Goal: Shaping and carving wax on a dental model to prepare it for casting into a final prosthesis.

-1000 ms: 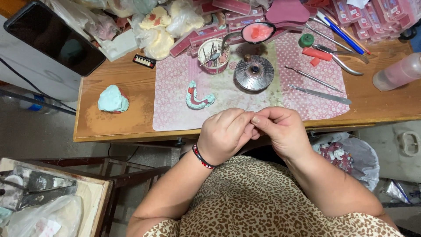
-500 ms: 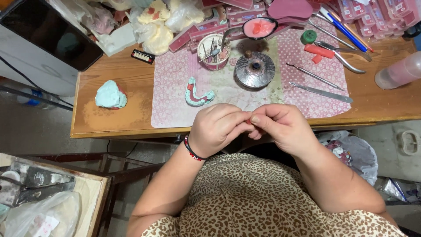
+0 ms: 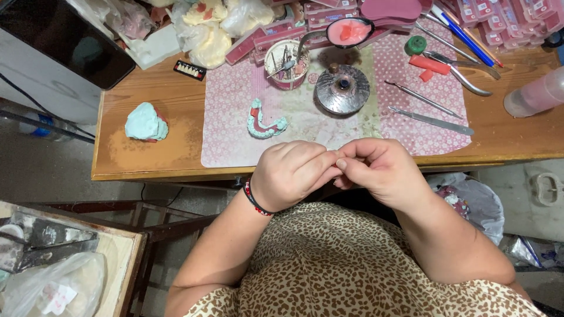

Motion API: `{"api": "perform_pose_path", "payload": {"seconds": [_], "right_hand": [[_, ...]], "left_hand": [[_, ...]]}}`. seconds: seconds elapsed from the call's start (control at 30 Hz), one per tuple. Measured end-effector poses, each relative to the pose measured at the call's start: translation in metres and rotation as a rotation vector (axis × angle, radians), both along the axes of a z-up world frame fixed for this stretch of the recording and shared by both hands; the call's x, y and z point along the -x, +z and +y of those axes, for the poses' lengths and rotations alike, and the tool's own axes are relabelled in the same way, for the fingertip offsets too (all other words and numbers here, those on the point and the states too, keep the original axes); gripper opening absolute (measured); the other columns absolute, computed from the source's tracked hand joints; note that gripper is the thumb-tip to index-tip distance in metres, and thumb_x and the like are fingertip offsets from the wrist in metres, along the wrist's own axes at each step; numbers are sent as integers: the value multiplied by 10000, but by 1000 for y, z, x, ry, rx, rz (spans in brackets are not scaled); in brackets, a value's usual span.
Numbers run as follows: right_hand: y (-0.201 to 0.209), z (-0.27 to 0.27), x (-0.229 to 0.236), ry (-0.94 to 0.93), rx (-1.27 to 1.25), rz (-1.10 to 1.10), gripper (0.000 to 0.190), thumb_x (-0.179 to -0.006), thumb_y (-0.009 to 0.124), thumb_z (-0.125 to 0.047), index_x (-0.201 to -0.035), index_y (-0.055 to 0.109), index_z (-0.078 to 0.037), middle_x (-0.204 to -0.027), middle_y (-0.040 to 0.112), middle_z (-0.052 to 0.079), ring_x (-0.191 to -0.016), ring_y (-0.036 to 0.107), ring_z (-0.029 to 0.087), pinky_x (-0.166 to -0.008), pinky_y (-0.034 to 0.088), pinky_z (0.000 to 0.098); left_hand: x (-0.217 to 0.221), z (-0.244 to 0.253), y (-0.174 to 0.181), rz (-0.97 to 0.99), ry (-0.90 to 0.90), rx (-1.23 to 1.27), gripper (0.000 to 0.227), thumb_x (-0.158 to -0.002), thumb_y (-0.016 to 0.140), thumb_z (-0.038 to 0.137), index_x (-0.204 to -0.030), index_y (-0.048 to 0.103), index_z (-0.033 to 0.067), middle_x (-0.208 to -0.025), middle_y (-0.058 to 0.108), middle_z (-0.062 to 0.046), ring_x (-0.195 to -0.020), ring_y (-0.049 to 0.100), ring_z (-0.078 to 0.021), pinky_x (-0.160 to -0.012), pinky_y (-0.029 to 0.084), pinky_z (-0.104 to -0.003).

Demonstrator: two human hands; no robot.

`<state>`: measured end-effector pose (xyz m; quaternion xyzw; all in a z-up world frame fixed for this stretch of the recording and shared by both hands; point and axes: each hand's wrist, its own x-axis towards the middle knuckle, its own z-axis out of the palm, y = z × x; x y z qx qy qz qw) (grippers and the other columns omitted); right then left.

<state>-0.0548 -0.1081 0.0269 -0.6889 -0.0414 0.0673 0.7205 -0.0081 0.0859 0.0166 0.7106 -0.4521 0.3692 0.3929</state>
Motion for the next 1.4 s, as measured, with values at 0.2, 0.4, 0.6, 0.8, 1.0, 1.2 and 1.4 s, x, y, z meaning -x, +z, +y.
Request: {"api": "perform_pose_path", "payload": {"seconds": [0.2,0.4,0.6,0.8,1.0,1.2,1.4], "right_hand": [[1,3,-1,-63,125,-51,84,-904,706,-14,-869,760,40,-585,661,103,-628,623,107,-571,578,280],[8,5,4,-161,106,-151,98,-921,713,-8,-937,785,57,-644,716,129,-683,695,146,-618,595,309],[17,0,4,-142,364,-368,77,-921,777,-91,-931,833,-40,-686,734,123,-681,728,209,-639,586,363],[28,-3,-2,-38,426,-845,251,-871,815,-63,-1103,762,16,-983,735,182,-862,741,344,-755,601,463],[35,0,-2,-13,529,-952,105,-896,801,-79,-1000,803,-59,-915,709,96,-778,714,274,-700,599,399],[44,10,0,-38,608,-1096,65,-967,713,-42,-958,752,9,-860,674,134,-698,671,323,-629,581,418],[34,15,3,-98,663,-1167,51,-965,715,-18,-947,751,14,-855,670,136,-683,661,312,-618,583,408]], "left_hand": [[1,-3,6,-83,102,-55,141,-1006,694,191,-1026,750,63,-876,666,-47,-707,685,-231,-605,582,-323],[0,2,-2,383,-79,116,232,-932,811,184,-1129,780,65,-936,746,-51,-823,750,-246,-730,628,-348],[8,4,-2,805,-241,299,161,-888,841,122,-1046,817,101,-911,775,-57,-831,748,-203,-762,608,-325],[10,5,-30,1279,-672,609,138,-854,801,-43,-966,731,-80,-880,703,-138,-784,735,-173,-703,646,-300],[15,4,-27,1402,-817,570,158,-888,759,-23,-1020,694,-80,-889,693,-103,-741,764,-163,-670,649,-274],[16,6,-23,1419,-776,483,175,-938,731,17,-1069,667,-80,-908,720,-121,-796,761,-150,-724,666,-287],[18,4,-30,1412,-780,499,165,-943,720,23,-1053,655,-81,-879,701,-116,-804,741,-141,-736,674,-305]]}}
